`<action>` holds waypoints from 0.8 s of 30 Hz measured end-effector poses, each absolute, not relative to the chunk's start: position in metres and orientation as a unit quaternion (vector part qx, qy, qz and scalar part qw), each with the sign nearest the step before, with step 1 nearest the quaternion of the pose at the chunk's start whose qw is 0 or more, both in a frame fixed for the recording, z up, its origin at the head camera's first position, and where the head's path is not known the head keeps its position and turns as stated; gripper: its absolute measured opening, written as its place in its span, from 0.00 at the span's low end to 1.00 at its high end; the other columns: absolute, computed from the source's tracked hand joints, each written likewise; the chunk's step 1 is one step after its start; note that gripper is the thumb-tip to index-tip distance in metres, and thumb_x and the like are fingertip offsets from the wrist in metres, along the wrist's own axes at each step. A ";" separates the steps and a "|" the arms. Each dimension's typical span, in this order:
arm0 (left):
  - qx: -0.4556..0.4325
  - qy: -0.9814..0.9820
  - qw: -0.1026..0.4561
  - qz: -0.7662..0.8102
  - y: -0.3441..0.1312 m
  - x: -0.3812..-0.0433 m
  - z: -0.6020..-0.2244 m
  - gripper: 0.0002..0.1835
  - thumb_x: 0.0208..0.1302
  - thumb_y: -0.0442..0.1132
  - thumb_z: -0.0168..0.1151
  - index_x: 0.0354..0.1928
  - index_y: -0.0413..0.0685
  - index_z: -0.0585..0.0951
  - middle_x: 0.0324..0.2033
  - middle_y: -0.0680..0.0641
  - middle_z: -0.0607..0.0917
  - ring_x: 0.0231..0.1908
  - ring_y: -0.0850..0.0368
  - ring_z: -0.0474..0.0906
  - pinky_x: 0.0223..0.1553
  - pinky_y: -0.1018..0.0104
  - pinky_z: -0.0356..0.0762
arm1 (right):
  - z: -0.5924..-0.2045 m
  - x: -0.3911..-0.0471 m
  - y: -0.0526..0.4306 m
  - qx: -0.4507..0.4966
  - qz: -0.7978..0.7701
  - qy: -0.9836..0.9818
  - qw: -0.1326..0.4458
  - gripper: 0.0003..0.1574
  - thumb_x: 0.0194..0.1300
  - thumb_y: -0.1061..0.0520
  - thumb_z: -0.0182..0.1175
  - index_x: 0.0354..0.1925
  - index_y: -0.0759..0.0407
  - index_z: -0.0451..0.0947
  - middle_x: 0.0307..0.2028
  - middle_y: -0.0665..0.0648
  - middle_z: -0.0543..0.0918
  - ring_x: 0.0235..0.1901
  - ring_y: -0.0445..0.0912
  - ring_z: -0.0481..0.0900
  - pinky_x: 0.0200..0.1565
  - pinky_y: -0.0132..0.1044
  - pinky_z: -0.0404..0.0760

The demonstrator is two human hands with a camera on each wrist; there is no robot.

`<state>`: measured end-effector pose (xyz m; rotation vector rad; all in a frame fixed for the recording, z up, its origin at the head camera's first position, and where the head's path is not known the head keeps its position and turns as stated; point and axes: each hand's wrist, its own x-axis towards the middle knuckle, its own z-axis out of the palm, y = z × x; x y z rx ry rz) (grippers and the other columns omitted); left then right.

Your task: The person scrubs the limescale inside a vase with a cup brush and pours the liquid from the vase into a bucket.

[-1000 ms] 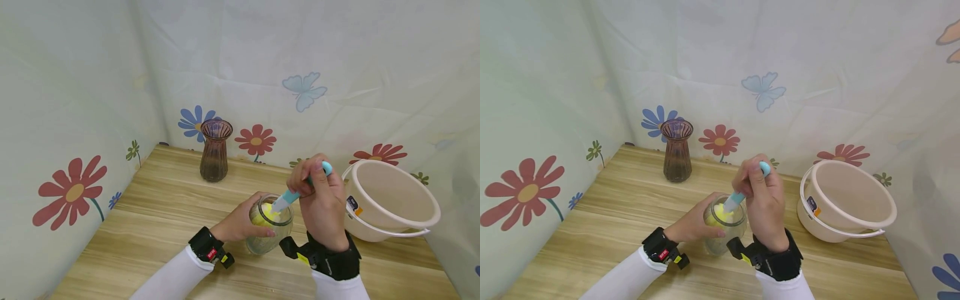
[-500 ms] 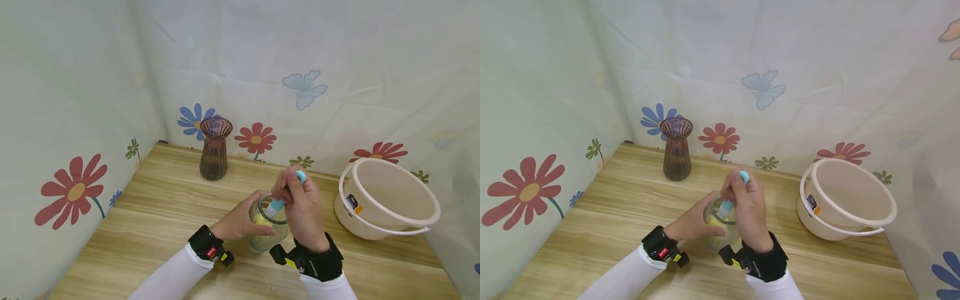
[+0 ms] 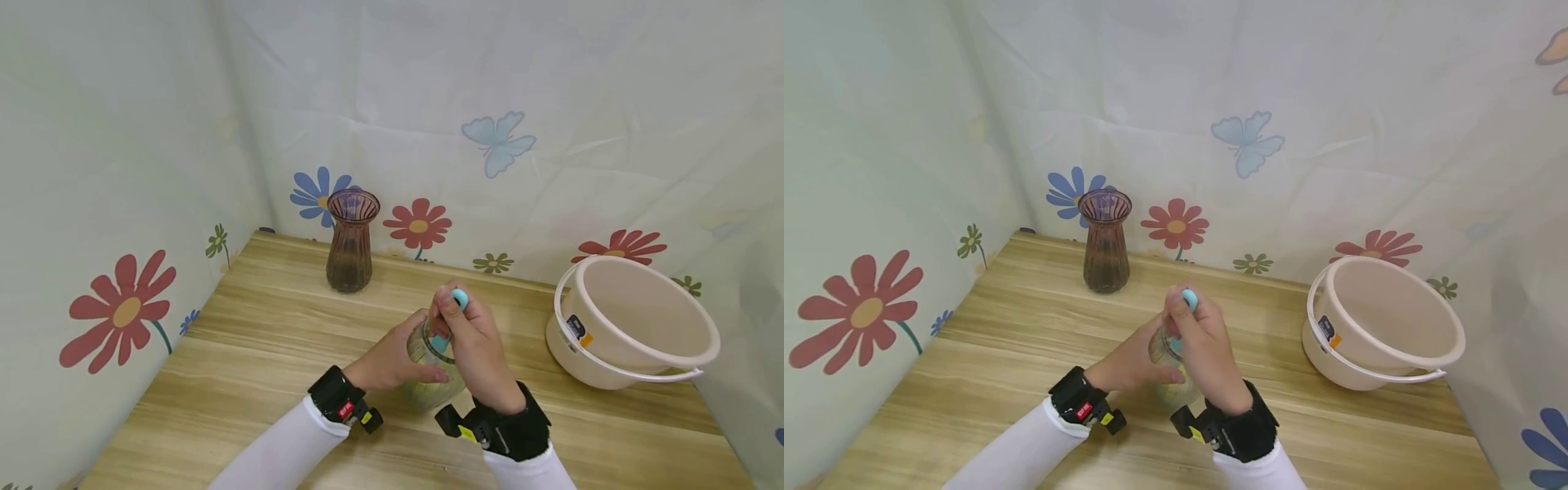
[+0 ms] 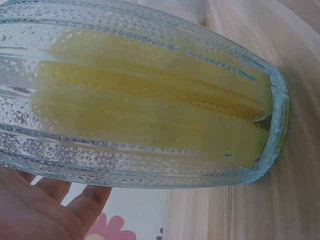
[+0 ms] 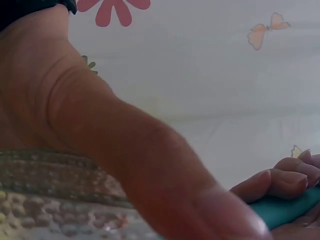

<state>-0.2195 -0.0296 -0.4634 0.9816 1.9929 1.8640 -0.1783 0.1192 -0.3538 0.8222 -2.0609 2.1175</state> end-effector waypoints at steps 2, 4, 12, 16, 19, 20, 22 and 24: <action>0.335 0.684 0.121 0.637 -0.029 -0.220 -0.464 0.44 0.56 0.69 0.73 0.69 0.65 0.64 0.57 0.50 0.79 0.55 0.50 0.80 0.57 0.57 0.83 | -0.354 -0.178 0.119 0.260 0.686 -0.678 0.041 0.22 0.85 0.55 0.43 0.34 0.68 0.65 0.25 0.53 0.60 0.26 0.49 0.61 0.32 0.38 0.62; 0.335 0.681 0.122 0.639 -0.029 -0.220 -0.465 0.43 0.57 0.68 0.73 0.69 0.65 0.65 0.58 0.49 0.79 0.55 0.50 0.80 0.56 0.57 0.83 | -0.354 -0.177 0.119 0.250 0.688 -0.680 0.049 0.22 0.85 0.53 0.44 0.34 0.67 0.65 0.25 0.53 0.60 0.26 0.48 0.62 0.33 0.39 0.62; 0.329 0.688 0.119 0.636 -0.029 -0.220 -0.465 0.48 0.53 0.72 0.73 0.72 0.70 0.64 0.60 0.50 0.79 0.57 0.57 0.78 0.59 0.64 0.80 | -0.353 -0.174 0.117 0.239 0.718 -0.646 0.102 0.16 0.85 0.54 0.43 0.39 0.61 0.66 0.27 0.51 0.61 0.28 0.46 0.60 0.36 0.38 0.63; 0.329 0.689 0.119 0.635 -0.029 -0.220 -0.466 0.48 0.53 0.72 0.73 0.72 0.70 0.64 0.58 0.52 0.78 0.56 0.59 0.77 0.57 0.63 0.81 | -0.349 -0.173 0.120 0.252 0.739 -0.613 0.117 0.14 0.85 0.53 0.41 0.39 0.55 0.67 0.28 0.50 0.61 0.28 0.46 0.58 0.37 0.41 0.58; 0.326 0.693 0.117 0.632 -0.030 -0.221 -0.467 0.48 0.52 0.72 0.73 0.72 0.70 0.64 0.58 0.52 0.78 0.56 0.59 0.77 0.57 0.63 0.80 | -0.344 -0.173 0.122 0.268 0.751 -0.588 0.135 0.14 0.85 0.53 0.42 0.38 0.53 0.67 0.28 0.51 0.60 0.27 0.45 0.57 0.37 0.42 0.55; 0.325 0.696 0.116 0.630 -0.030 -0.221 -0.467 0.48 0.52 0.72 0.73 0.72 0.71 0.64 0.58 0.53 0.78 0.56 0.60 0.77 0.58 0.63 0.80 | -0.341 -0.174 0.123 0.276 0.755 -0.578 0.141 0.14 0.85 0.54 0.42 0.38 0.53 0.67 0.27 0.51 0.60 0.26 0.45 0.56 0.36 0.42 0.54; 0.323 0.703 0.114 0.623 -0.030 -0.221 -0.466 0.49 0.51 0.74 0.73 0.72 0.72 0.64 0.59 0.54 0.78 0.58 0.61 0.76 0.60 0.64 0.78 | -0.335 -0.173 0.125 0.284 0.763 -0.563 0.145 0.14 0.84 0.53 0.43 0.37 0.53 0.68 0.26 0.51 0.59 0.25 0.45 0.55 0.35 0.41 0.53; 0.321 0.707 0.111 0.620 -0.030 -0.221 -0.466 0.49 0.51 0.74 0.73 0.72 0.73 0.64 0.59 0.55 0.78 0.58 0.62 0.76 0.60 0.64 0.77 | -0.329 -0.173 0.127 0.294 0.772 -0.544 0.145 0.15 0.84 0.54 0.43 0.37 0.54 0.68 0.25 0.52 0.58 0.25 0.45 0.54 0.35 0.42 0.52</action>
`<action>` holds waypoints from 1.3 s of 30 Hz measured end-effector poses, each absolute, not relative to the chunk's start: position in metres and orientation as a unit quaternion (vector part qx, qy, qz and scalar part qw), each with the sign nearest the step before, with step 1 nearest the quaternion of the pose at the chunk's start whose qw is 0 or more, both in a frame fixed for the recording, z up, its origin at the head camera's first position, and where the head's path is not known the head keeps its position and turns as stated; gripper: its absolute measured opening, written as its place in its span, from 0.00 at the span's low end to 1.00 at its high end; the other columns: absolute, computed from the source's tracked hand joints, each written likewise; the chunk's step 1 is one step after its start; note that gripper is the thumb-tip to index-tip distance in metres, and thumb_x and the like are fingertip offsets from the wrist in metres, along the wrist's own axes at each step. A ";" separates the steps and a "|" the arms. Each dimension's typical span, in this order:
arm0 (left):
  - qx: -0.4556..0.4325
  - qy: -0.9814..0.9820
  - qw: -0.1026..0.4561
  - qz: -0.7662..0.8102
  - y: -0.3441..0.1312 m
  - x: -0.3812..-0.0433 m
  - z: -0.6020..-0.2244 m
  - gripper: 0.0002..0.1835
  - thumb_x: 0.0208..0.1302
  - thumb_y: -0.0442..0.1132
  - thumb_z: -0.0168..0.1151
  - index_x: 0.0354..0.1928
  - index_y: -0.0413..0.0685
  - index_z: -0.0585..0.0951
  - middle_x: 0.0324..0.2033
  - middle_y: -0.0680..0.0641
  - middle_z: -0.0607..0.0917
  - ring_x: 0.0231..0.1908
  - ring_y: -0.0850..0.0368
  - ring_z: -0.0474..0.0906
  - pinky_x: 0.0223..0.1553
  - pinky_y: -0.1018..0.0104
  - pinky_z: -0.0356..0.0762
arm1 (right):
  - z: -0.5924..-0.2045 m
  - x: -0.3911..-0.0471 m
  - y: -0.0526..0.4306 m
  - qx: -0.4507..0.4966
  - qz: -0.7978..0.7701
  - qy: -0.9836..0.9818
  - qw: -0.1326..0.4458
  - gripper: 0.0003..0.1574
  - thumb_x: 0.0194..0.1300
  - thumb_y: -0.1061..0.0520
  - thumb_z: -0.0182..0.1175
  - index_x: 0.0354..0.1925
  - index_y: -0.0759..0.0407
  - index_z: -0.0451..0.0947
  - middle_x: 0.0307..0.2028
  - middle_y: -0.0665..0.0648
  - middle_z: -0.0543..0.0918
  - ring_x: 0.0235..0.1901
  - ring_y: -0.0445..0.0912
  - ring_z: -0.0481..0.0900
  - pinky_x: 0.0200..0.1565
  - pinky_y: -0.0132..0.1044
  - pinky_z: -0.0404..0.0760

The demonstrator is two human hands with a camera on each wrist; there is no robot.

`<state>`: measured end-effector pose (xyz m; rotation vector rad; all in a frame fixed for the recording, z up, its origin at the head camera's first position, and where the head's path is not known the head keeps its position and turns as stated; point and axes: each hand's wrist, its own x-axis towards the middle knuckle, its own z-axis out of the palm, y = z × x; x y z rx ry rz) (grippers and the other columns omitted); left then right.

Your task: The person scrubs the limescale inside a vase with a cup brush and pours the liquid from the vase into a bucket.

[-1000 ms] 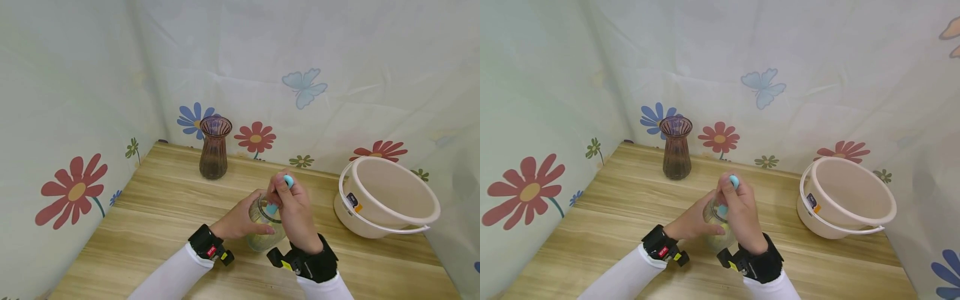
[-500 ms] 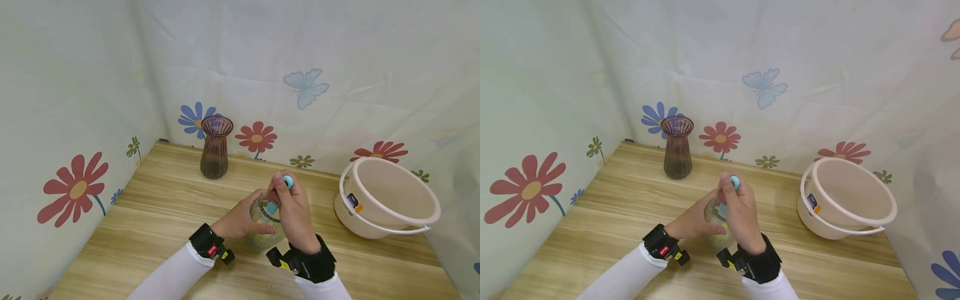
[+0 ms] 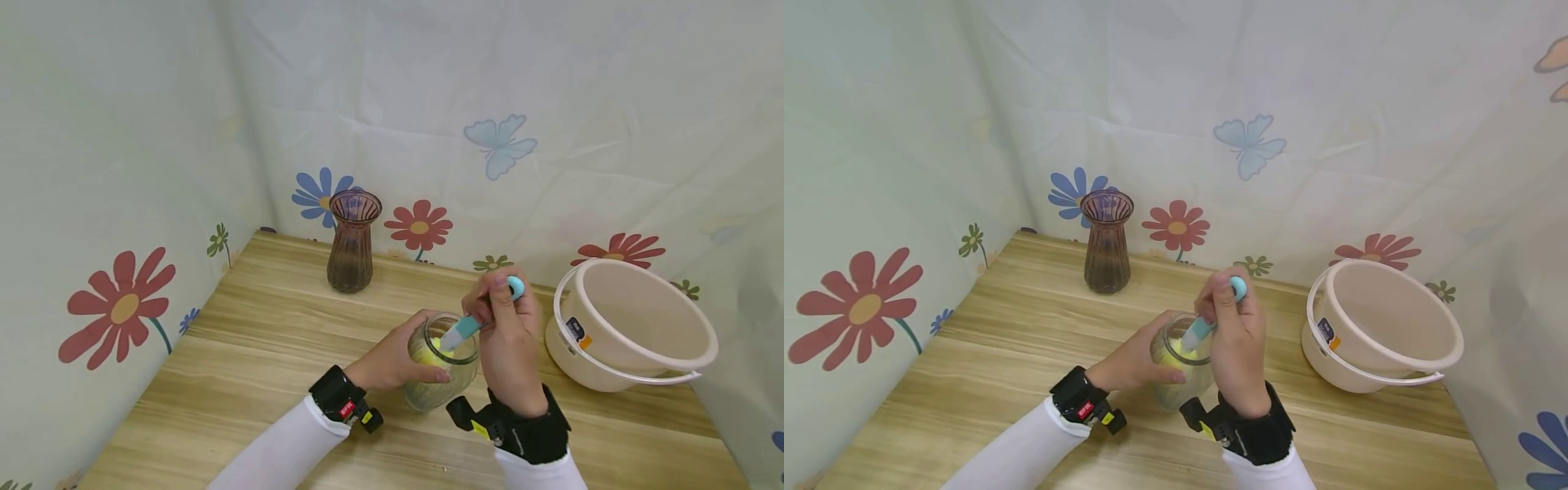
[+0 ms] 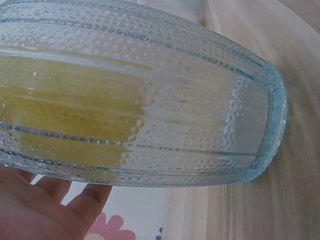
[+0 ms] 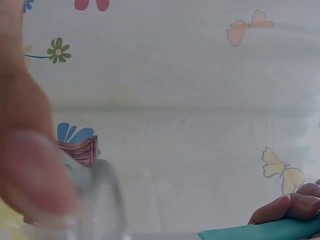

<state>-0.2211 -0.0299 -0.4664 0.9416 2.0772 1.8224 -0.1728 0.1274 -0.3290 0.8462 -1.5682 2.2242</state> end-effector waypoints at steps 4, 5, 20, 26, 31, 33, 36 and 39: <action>0.322 0.706 0.112 0.621 -0.030 -0.221 -0.467 0.49 0.52 0.74 0.72 0.73 0.73 0.63 0.60 0.55 0.78 0.59 0.61 0.76 0.60 0.63 0.78 | -0.315 -0.170 0.131 0.302 0.787 -0.517 0.150 0.14 0.83 0.54 0.45 0.37 0.56 0.70 0.25 0.52 0.59 0.25 0.45 0.54 0.35 0.42 0.52; 0.323 0.704 0.114 0.622 -0.030 -0.222 -0.467 0.49 0.52 0.74 0.72 0.73 0.72 0.63 0.60 0.54 0.78 0.59 0.61 0.76 0.60 0.63 0.78 | -0.312 -0.169 0.131 0.306 0.788 -0.511 0.154 0.15 0.83 0.54 0.45 0.37 0.57 0.70 0.25 0.52 0.59 0.25 0.45 0.54 0.35 0.42 0.52; 0.324 0.699 0.111 0.627 -0.030 -0.222 -0.468 0.47 0.51 0.72 0.74 0.71 0.73 0.64 0.60 0.55 0.79 0.59 0.60 0.77 0.60 0.62 0.79 | -0.304 -0.167 0.134 0.332 0.803 -0.466 0.170 0.16 0.83 0.56 0.44 0.37 0.61 0.69 0.24 0.53 0.59 0.24 0.45 0.53 0.34 0.41 0.51; 0.324 0.706 0.106 0.621 -0.030 -0.221 -0.466 0.48 0.51 0.72 0.74 0.72 0.71 0.64 0.60 0.54 0.78 0.59 0.60 0.76 0.60 0.62 0.78 | -0.324 -0.172 0.129 0.274 0.796 -0.521 0.144 0.15 0.83 0.51 0.46 0.36 0.55 0.69 0.25 0.51 0.59 0.24 0.45 0.53 0.36 0.42 0.51; 0.322 0.701 0.119 0.625 -0.031 -0.221 -0.465 0.49 0.52 0.72 0.73 0.73 0.70 0.63 0.60 0.52 0.77 0.57 0.60 0.75 0.59 0.64 0.78 | -0.342 -0.177 0.123 0.250 0.777 -0.564 0.129 0.15 0.84 0.52 0.44 0.37 0.54 0.69 0.28 0.50 0.62 0.26 0.45 0.56 0.37 0.42 0.53; 0.323 0.700 0.123 0.625 -0.032 -0.221 -0.465 0.49 0.52 0.72 0.73 0.73 0.70 0.63 0.59 0.51 0.77 0.57 0.59 0.76 0.59 0.64 0.78 | -0.348 -0.178 0.122 0.244 0.768 -0.579 0.124 0.15 0.84 0.53 0.43 0.37 0.54 0.68 0.28 0.50 0.62 0.27 0.46 0.57 0.37 0.42 0.55; 0.325 0.698 0.128 0.625 -0.032 -0.221 -0.466 0.49 0.52 0.72 0.73 0.73 0.70 0.62 0.59 0.52 0.77 0.57 0.59 0.76 0.60 0.65 0.78 | -0.356 -0.179 0.121 0.241 0.757 -0.597 0.111 0.15 0.85 0.54 0.41 0.38 0.56 0.68 0.27 0.51 0.60 0.27 0.46 0.57 0.37 0.42 0.57; 0.330 0.692 0.128 0.629 -0.031 -0.221 -0.466 0.49 0.53 0.72 0.73 0.73 0.70 0.62 0.60 0.51 0.78 0.58 0.59 0.76 0.60 0.65 0.78 | -0.359 -0.181 0.121 0.240 0.749 -0.610 0.101 0.16 0.85 0.54 0.41 0.37 0.56 0.68 0.26 0.52 0.59 0.27 0.47 0.57 0.36 0.40 0.59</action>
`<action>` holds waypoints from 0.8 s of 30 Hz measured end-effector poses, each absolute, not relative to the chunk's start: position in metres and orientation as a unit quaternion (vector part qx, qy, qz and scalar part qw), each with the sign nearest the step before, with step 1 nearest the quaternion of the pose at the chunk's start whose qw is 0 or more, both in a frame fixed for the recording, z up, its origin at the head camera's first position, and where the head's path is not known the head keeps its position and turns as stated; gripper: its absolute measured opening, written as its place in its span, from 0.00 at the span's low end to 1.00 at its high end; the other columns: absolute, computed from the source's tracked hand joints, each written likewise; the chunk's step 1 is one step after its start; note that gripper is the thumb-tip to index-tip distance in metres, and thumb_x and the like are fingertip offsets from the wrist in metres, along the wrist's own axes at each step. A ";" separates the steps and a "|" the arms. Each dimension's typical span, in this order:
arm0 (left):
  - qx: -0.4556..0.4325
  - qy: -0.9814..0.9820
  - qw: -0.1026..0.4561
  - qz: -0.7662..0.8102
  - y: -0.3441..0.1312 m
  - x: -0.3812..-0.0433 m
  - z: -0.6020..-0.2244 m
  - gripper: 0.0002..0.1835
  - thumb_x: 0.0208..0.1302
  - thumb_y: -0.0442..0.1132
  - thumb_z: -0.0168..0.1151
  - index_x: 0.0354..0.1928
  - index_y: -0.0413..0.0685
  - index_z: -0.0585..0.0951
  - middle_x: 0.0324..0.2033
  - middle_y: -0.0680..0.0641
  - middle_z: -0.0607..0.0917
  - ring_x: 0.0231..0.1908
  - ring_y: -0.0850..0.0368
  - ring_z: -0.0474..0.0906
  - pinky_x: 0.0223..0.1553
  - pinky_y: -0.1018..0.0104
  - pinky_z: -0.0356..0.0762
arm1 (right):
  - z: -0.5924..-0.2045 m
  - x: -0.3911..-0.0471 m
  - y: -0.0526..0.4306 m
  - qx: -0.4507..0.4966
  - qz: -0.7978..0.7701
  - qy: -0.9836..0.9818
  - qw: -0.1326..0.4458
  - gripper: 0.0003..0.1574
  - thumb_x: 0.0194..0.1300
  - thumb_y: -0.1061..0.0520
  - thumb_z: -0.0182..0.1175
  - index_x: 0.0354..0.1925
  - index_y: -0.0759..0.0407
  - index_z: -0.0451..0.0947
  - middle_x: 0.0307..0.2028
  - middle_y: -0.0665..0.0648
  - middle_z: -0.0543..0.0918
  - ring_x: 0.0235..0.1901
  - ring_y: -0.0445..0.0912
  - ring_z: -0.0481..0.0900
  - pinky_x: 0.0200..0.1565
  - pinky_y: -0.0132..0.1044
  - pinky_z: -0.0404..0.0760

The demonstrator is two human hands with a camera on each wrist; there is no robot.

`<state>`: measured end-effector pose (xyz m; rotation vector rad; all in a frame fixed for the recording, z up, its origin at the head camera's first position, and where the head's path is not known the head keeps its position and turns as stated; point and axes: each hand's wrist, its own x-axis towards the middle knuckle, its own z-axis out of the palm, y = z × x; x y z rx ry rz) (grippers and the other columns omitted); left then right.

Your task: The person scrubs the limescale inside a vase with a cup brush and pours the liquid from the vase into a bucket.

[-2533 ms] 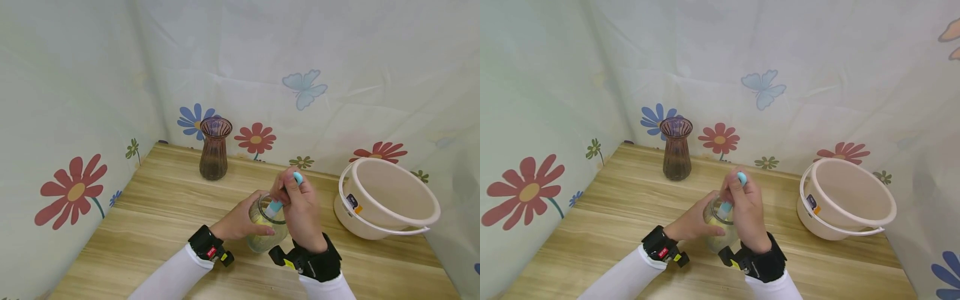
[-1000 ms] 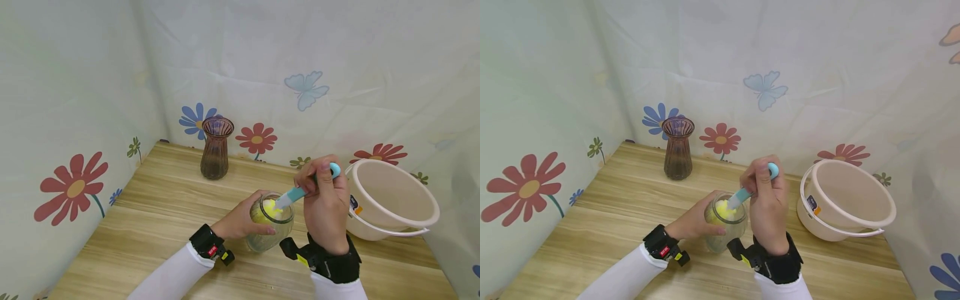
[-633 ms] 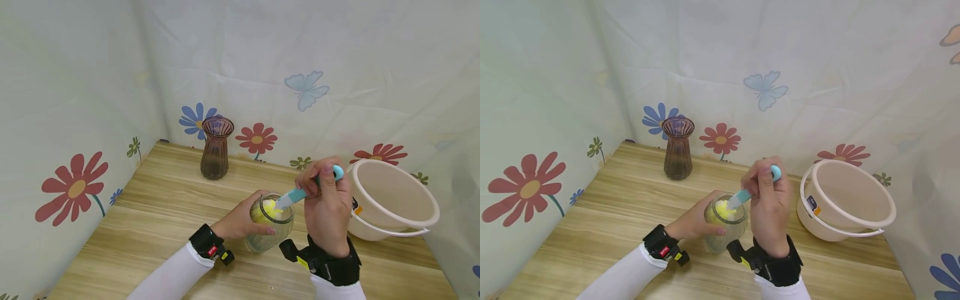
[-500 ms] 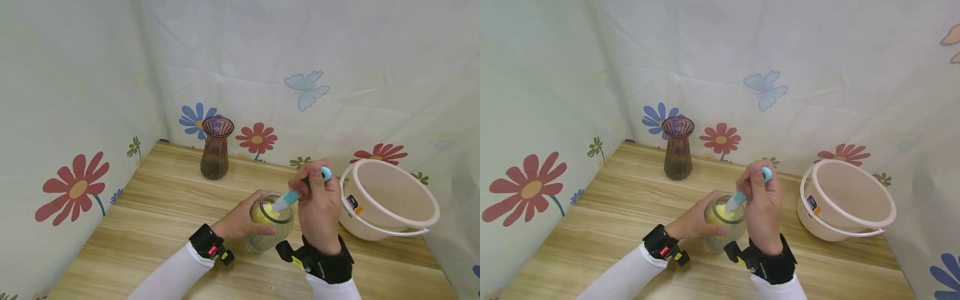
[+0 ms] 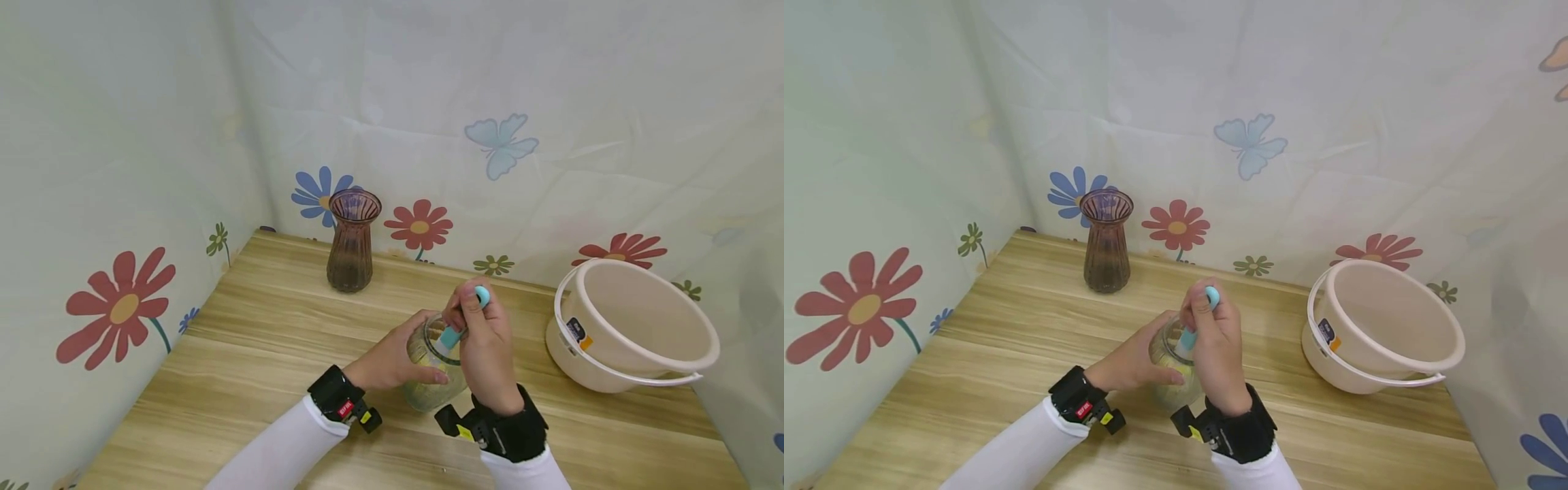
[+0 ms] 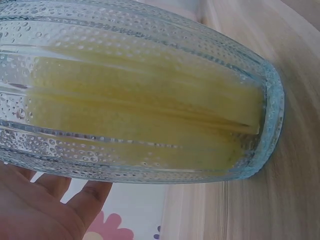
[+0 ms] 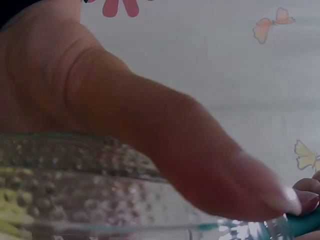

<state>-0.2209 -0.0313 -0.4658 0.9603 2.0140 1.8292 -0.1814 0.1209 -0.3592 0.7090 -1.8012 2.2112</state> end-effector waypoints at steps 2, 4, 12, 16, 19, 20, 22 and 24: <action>0.333 0.688 0.127 0.632 -0.031 -0.221 -0.466 0.49 0.53 0.72 0.73 0.73 0.70 0.63 0.60 0.51 0.78 0.58 0.59 0.76 0.60 0.64 0.78 | -0.360 -0.183 0.121 0.247 0.746 -0.612 0.091 0.16 0.85 0.54 0.41 0.37 0.57 0.68 0.26 0.52 0.59 0.27 0.47 0.57 0.36 0.40 0.59; 0.337 0.682 0.124 0.637 -0.031 -0.222 -0.466 0.49 0.53 0.72 0.73 0.73 0.69 0.63 0.60 0.51 0.78 0.58 0.58 0.77 0.60 0.63 0.79 | -0.360 -0.184 0.122 0.252 0.746 -0.612 0.080 0.15 0.85 0.54 0.42 0.38 0.56 0.69 0.27 0.52 0.60 0.27 0.48 0.57 0.36 0.41 0.59; 0.330 0.683 0.124 0.639 -0.031 -0.222 -0.470 0.49 0.52 0.72 0.74 0.73 0.70 0.63 0.59 0.52 0.78 0.57 0.59 0.77 0.59 0.63 0.79 | -0.358 -0.183 0.124 0.227 0.740 -0.629 0.069 0.14 0.85 0.53 0.44 0.38 0.54 0.69 0.27 0.50 0.62 0.28 0.46 0.59 0.36 0.39 0.61; 0.331 0.685 0.119 0.638 -0.030 -0.223 -0.470 0.49 0.51 0.73 0.73 0.73 0.70 0.64 0.59 0.53 0.78 0.58 0.59 0.77 0.60 0.62 0.78 | -0.355 -0.181 0.124 0.212 0.736 -0.635 0.095 0.15 0.85 0.53 0.43 0.38 0.55 0.68 0.27 0.50 0.61 0.28 0.46 0.59 0.36 0.38 0.61; 0.329 0.692 0.115 0.631 -0.029 -0.223 -0.470 0.50 0.49 0.76 0.72 0.72 0.71 0.64 0.60 0.54 0.78 0.59 0.60 0.76 0.62 0.62 0.77 | -0.352 -0.180 0.126 0.215 0.746 -0.619 0.116 0.14 0.85 0.53 0.43 0.38 0.55 0.68 0.27 0.50 0.62 0.28 0.46 0.59 0.37 0.39 0.58; 0.328 0.696 0.114 0.628 -0.029 -0.223 -0.470 0.50 0.49 0.77 0.72 0.72 0.72 0.64 0.60 0.54 0.78 0.59 0.60 0.75 0.63 0.62 0.76 | -0.351 -0.180 0.126 0.222 0.751 -0.609 0.122 0.14 0.85 0.54 0.43 0.38 0.55 0.67 0.28 0.50 0.62 0.28 0.46 0.58 0.37 0.40 0.57; 0.328 0.701 0.111 0.623 -0.030 -0.222 -0.469 0.51 0.48 0.77 0.71 0.72 0.73 0.64 0.61 0.55 0.77 0.61 0.61 0.74 0.65 0.61 0.74 | -0.348 -0.181 0.129 0.237 0.761 -0.590 0.132 0.13 0.84 0.54 0.43 0.38 0.54 0.67 0.27 0.51 0.62 0.27 0.46 0.57 0.37 0.42 0.54; 0.327 0.704 0.111 0.621 -0.030 -0.222 -0.468 0.51 0.47 0.78 0.71 0.72 0.74 0.63 0.62 0.55 0.77 0.62 0.61 0.74 0.66 0.61 0.72 | -0.343 -0.182 0.132 0.245 0.769 -0.574 0.141 0.14 0.84 0.53 0.44 0.38 0.54 0.68 0.27 0.51 0.61 0.26 0.46 0.56 0.37 0.43 0.52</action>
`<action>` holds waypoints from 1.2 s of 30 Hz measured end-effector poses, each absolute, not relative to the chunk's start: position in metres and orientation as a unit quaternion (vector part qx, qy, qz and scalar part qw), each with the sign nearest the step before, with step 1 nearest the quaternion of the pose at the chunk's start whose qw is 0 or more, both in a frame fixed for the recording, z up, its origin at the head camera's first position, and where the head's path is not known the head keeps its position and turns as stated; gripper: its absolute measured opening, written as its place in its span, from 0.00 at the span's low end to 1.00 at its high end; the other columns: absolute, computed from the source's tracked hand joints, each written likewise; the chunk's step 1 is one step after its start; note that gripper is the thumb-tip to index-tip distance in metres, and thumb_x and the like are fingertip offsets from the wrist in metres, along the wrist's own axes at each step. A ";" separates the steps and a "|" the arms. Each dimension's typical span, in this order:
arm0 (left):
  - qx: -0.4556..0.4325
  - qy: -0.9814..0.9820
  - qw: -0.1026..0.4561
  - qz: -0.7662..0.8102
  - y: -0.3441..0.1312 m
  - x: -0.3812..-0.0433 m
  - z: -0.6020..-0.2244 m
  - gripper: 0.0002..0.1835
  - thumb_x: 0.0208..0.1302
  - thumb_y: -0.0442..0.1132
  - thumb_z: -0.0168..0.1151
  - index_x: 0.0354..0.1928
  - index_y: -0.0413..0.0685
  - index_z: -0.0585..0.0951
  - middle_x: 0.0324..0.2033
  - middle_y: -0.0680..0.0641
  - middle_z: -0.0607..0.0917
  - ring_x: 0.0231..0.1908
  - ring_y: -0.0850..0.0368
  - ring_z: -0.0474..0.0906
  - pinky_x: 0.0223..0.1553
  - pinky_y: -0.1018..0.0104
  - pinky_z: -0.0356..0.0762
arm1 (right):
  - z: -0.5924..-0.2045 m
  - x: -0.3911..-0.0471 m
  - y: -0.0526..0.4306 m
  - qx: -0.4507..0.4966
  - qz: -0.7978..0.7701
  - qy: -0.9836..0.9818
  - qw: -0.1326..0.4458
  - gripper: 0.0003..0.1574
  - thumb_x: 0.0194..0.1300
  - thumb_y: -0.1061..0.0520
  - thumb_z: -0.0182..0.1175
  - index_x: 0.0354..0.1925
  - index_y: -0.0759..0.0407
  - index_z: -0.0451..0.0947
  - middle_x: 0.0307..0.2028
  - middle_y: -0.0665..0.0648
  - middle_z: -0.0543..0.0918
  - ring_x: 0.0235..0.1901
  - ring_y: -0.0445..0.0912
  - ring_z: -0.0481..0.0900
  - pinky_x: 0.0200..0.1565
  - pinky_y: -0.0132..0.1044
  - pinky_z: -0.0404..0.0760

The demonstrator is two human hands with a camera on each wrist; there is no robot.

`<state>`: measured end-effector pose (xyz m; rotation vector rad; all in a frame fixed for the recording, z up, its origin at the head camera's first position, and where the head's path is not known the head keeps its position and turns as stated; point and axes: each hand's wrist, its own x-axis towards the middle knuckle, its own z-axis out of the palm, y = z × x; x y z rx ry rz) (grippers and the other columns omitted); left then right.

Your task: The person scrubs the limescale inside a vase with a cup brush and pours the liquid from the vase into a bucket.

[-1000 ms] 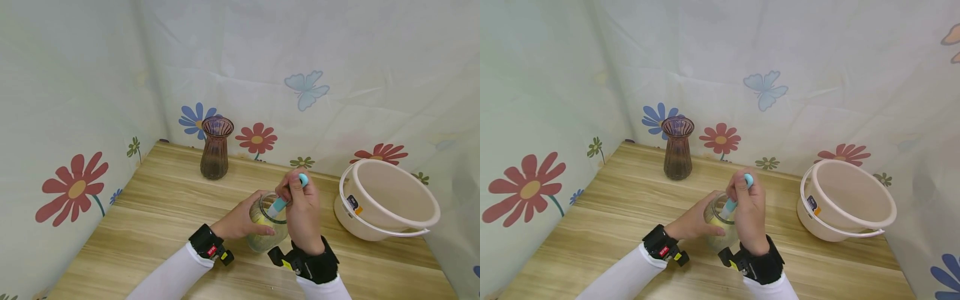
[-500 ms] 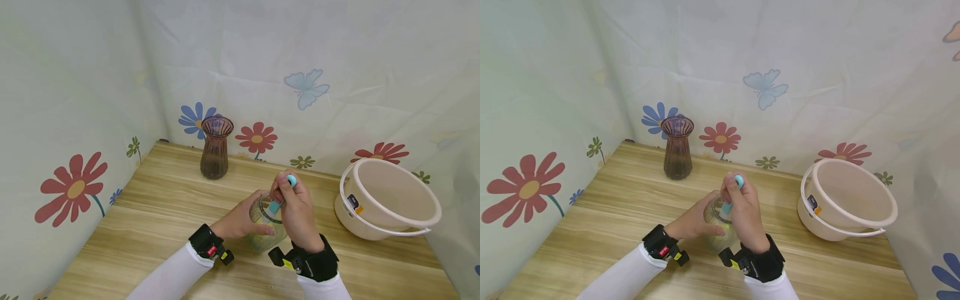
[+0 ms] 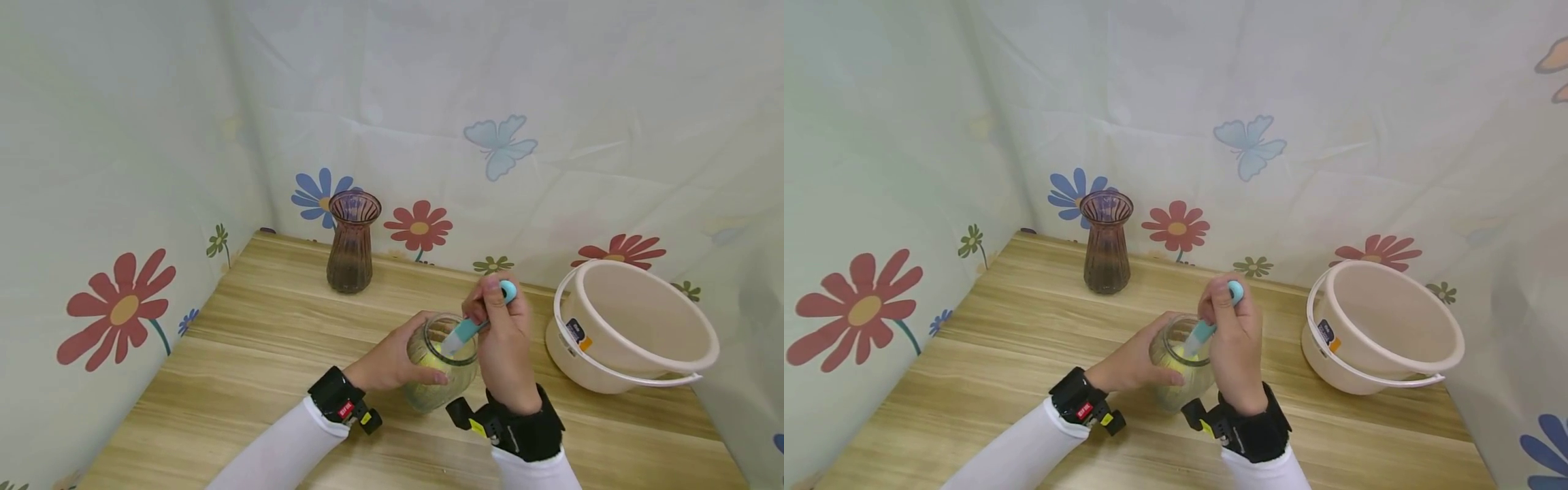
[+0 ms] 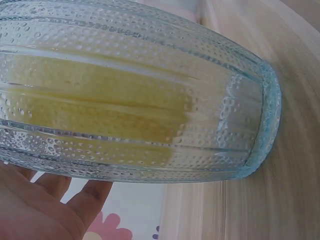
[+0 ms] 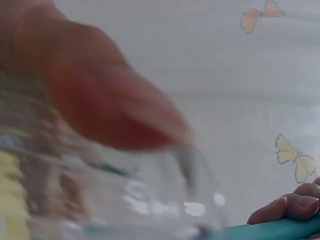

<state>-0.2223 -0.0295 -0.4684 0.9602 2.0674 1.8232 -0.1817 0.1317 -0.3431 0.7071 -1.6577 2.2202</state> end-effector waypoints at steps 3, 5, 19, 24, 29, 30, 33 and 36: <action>0.327 0.704 0.112 0.620 -0.030 -0.222 -0.468 0.51 0.48 0.78 0.70 0.72 0.74 0.63 0.62 0.55 0.76 0.63 0.60 0.73 0.67 0.59 0.72 | -0.333 -0.183 0.137 0.253 0.784 -0.547 0.147 0.14 0.83 0.53 0.46 0.36 0.54 0.69 0.26 0.51 0.60 0.25 0.45 0.55 0.37 0.42 0.51; 0.326 0.707 0.112 0.618 -0.030 -0.222 -0.469 0.51 0.48 0.79 0.69 0.72 0.74 0.63 0.62 0.55 0.76 0.62 0.60 0.73 0.66 0.59 0.72 | -0.326 -0.182 0.139 0.263 0.789 -0.534 0.154 0.14 0.83 0.54 0.46 0.36 0.55 0.69 0.25 0.52 0.60 0.26 0.46 0.55 0.36 0.42 0.51; 0.324 0.709 0.115 0.616 -0.031 -0.223 -0.469 0.51 0.48 0.79 0.69 0.72 0.73 0.63 0.59 0.55 0.79 0.59 0.62 0.75 0.64 0.60 0.73 | -0.291 -0.170 0.140 0.336 0.801 -0.463 0.175 0.13 0.81 0.58 0.48 0.36 0.61 0.71 0.25 0.54 0.62 0.25 0.46 0.53 0.34 0.40 0.51; 0.322 0.709 0.116 0.616 -0.031 -0.223 -0.469 0.50 0.49 0.78 0.70 0.72 0.74 0.63 0.60 0.56 0.79 0.60 0.62 0.75 0.64 0.60 0.73 | -0.296 -0.172 0.139 0.335 0.797 -0.472 0.172 0.12 0.81 0.58 0.48 0.37 0.60 0.71 0.25 0.54 0.62 0.25 0.46 0.53 0.34 0.40 0.52; 0.319 0.715 0.114 0.612 -0.031 -0.223 -0.470 0.49 0.50 0.77 0.70 0.72 0.75 0.62 0.61 0.56 0.78 0.62 0.62 0.74 0.66 0.59 0.71 | -0.312 -0.179 0.139 0.311 0.784 -0.513 0.161 0.13 0.82 0.56 0.47 0.37 0.57 0.70 0.26 0.53 0.62 0.25 0.46 0.55 0.35 0.41 0.52; 0.320 0.716 0.113 0.610 -0.031 -0.223 -0.470 0.50 0.49 0.77 0.70 0.72 0.75 0.62 0.62 0.56 0.77 0.62 0.62 0.74 0.67 0.59 0.71 | -0.315 -0.180 0.139 0.305 0.779 -0.524 0.159 0.13 0.82 0.56 0.46 0.37 0.57 0.70 0.27 0.52 0.62 0.26 0.46 0.55 0.36 0.41 0.52; 0.326 0.715 0.108 0.609 -0.031 -0.224 -0.471 0.50 0.49 0.78 0.70 0.72 0.73 0.62 0.63 0.55 0.76 0.63 0.61 0.73 0.67 0.59 0.71 | -0.325 -0.183 0.139 0.292 0.769 -0.548 0.150 0.12 0.83 0.57 0.45 0.38 0.55 0.69 0.28 0.52 0.63 0.26 0.45 0.56 0.36 0.42 0.53; 0.332 0.714 0.104 0.608 -0.031 -0.224 -0.472 0.51 0.49 0.78 0.70 0.72 0.72 0.62 0.63 0.55 0.76 0.63 0.61 0.73 0.68 0.60 0.70 | -0.332 -0.185 0.137 0.280 0.755 -0.575 0.148 0.13 0.84 0.56 0.43 0.38 0.54 0.68 0.28 0.51 0.63 0.27 0.46 0.57 0.37 0.43 0.53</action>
